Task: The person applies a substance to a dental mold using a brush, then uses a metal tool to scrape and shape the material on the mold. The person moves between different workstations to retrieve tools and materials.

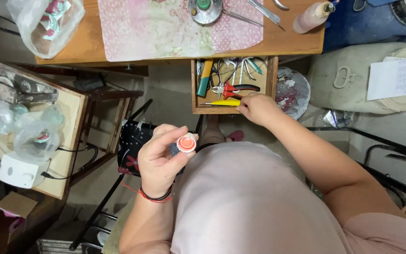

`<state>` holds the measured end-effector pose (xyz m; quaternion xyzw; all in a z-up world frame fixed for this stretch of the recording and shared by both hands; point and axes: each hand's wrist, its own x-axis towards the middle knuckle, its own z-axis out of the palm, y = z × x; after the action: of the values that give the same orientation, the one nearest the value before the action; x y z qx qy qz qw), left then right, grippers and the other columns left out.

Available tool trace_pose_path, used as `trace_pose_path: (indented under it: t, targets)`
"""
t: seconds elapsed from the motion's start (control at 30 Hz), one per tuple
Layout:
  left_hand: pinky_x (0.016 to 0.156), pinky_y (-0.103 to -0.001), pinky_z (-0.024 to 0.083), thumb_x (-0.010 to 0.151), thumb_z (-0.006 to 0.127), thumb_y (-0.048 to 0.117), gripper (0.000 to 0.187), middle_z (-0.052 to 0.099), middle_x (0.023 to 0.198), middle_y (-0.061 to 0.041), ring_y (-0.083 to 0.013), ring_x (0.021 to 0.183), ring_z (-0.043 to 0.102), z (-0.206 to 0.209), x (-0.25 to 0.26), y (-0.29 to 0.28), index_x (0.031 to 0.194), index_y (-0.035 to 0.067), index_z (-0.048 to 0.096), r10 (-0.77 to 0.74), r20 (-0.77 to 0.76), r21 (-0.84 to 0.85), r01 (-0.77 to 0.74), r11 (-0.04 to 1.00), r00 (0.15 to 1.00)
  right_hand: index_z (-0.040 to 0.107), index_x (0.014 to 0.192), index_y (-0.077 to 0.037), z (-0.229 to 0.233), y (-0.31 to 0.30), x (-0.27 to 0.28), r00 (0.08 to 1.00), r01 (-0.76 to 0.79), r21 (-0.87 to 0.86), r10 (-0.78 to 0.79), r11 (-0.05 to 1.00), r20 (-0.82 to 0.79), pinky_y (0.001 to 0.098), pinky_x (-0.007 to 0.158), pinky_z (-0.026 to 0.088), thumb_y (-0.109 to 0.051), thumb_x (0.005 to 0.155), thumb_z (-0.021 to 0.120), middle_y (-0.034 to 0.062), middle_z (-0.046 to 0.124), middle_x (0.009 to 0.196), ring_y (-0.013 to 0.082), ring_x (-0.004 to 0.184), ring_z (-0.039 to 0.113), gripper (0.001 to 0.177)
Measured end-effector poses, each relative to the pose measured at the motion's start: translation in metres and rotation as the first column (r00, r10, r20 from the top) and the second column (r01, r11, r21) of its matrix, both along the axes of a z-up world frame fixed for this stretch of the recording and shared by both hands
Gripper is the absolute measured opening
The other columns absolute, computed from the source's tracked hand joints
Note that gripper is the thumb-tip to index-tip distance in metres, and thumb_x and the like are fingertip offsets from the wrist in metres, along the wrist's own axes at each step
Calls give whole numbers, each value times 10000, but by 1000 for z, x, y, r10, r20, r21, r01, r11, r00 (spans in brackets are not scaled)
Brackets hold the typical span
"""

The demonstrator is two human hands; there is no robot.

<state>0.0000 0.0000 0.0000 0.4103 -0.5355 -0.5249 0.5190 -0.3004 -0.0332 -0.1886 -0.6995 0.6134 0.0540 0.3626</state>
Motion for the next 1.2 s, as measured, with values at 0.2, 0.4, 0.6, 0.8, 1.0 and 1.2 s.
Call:
trace_pose_path:
  t: [0.2, 0.4, 0.6, 0.8, 1.0, 1.2]
  targets:
    - [932, -363, 505, 739, 904, -17, 453, 725, 895, -133, -214, 913, 611, -8, -6, -7, 1166, -45, 756, -31, 70, 2, 31, 1000, 997, 746, 1190, -123, -12, -9, 23, 993, -117, 35, 116, 992, 22, 481, 953, 546, -338, 1060, 515, 171, 746, 1061, 384, 1078, 704, 342]
    - [924, -373, 508, 752, 904, 8, 438, 750, 887, -118, -232, 894, 638, -12, -11, -15, 1162, -43, 757, -35, 92, -32, 38, 999, 995, 333, 1633, -103, 59, -34, 43, 948, -58, 311, -45, 949, 314, 615, 1196, 333, -65, 1006, 498, 241, 396, 1634, 446, 1484, 395, 649]
    - [917, -386, 523, 760, 902, 27, 428, 766, 900, -115, -243, 896, 654, -16, -9, -19, 1159, -36, 760, -32, 120, -36, 36, 999, 992, 559, 1452, -59, -18, -11, 43, 963, -152, -64, 163, 986, 213, 534, 1107, 438, -350, 1053, 582, 194, 651, 1342, 374, 1325, 571, 494]
    - [964, -394, 492, 763, 904, 35, 424, 771, 885, -95, -240, 894, 661, -15, -7, -21, 1157, -29, 763, -14, 141, -53, 22, 998, 990, 593, 1441, -119, -49, -2, 62, 976, -218, -102, 217, 971, -14, 437, 996, 406, -548, 1037, 511, 101, 701, 1212, 291, 1195, 550, 596]
    - [974, -395, 468, 769, 899, 42, 414, 779, 880, -82, -231, 899, 667, -17, -7, -18, 1156, -17, 764, -21, 147, -43, 27, 999, 989, 663, 1364, -162, -51, -29, 73, 971, -208, 181, 225, 961, -78, 407, 1004, 335, -690, 1007, 379, 46, 587, 1286, 261, 1242, 438, 698]
    - [961, -387, 475, 767, 897, 40, 400, 767, 856, -80, -229, 867, 658, -15, -7, -16, 1142, -15, 768, -18, 126, -74, 27, 997, 992, 624, 1347, -169, -47, -32, 80, 962, -220, 232, 251, 947, -112, 459, 1017, 340, -582, 1026, 399, 104, 669, 1223, 326, 1260, 496, 569]
